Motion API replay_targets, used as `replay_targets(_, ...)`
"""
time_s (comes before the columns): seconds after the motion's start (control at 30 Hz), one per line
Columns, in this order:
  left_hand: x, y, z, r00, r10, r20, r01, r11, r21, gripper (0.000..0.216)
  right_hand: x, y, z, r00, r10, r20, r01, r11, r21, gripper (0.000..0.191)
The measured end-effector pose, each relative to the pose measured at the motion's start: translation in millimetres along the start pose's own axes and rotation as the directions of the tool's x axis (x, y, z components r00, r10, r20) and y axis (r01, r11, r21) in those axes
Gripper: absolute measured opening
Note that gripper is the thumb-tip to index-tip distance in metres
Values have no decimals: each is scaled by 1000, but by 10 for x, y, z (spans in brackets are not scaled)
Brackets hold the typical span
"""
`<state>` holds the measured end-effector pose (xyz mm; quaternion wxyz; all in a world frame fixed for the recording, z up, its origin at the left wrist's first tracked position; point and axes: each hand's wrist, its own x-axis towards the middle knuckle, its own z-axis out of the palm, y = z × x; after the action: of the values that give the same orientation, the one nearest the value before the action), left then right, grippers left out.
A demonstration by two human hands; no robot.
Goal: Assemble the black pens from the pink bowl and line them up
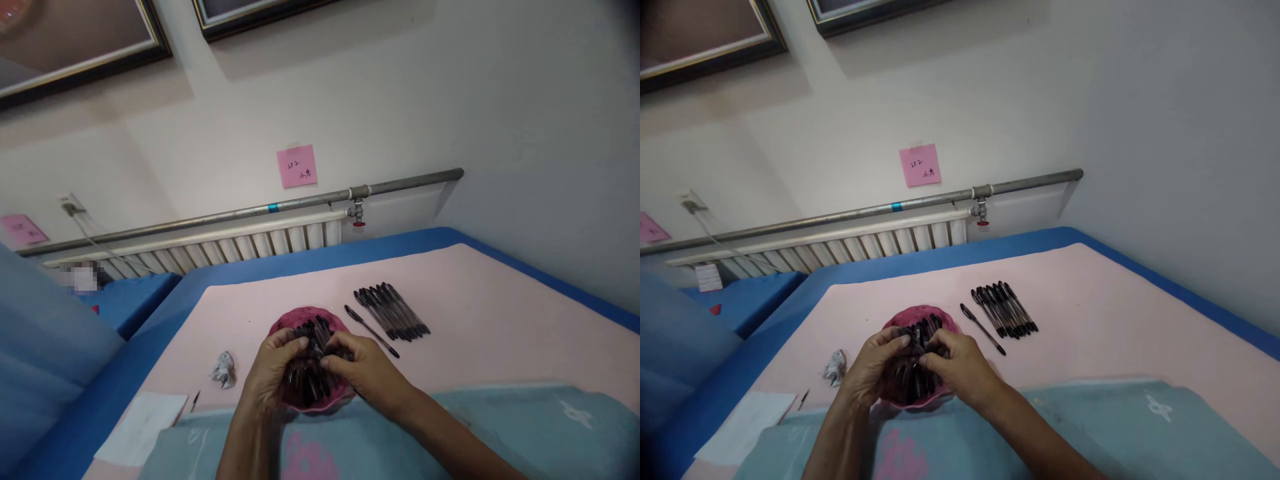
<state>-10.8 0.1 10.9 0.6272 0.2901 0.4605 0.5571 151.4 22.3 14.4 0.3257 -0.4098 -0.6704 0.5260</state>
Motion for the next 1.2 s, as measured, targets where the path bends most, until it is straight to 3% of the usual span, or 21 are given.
replay_targets(0.4,1,9,44,1000,8,-4,-8,1000,-2,29,10,-15,-29,1000,-16,-24,16,999,-34,7)
replay_targets(0.5,11,76,-42,987,91,-134,-92,996,4,32,32,-1,-98,996,-55,-72,52,998,-32,13)
replay_targets(0.63,37,176,-210,932,176,-316,-172,984,39,31,81,62,-186,993,-75,-95,76,997,4,20)
replay_targets(0.9,35,201,-296,913,229,-339,-202,973,113,35,104,53,-213,982,179,-65,-144,923,357,21)
replay_targets(1.2,39,197,-368,876,298,-379,-226,948,224,34,132,76,-243,975,195,-104,-143,916,376,19)
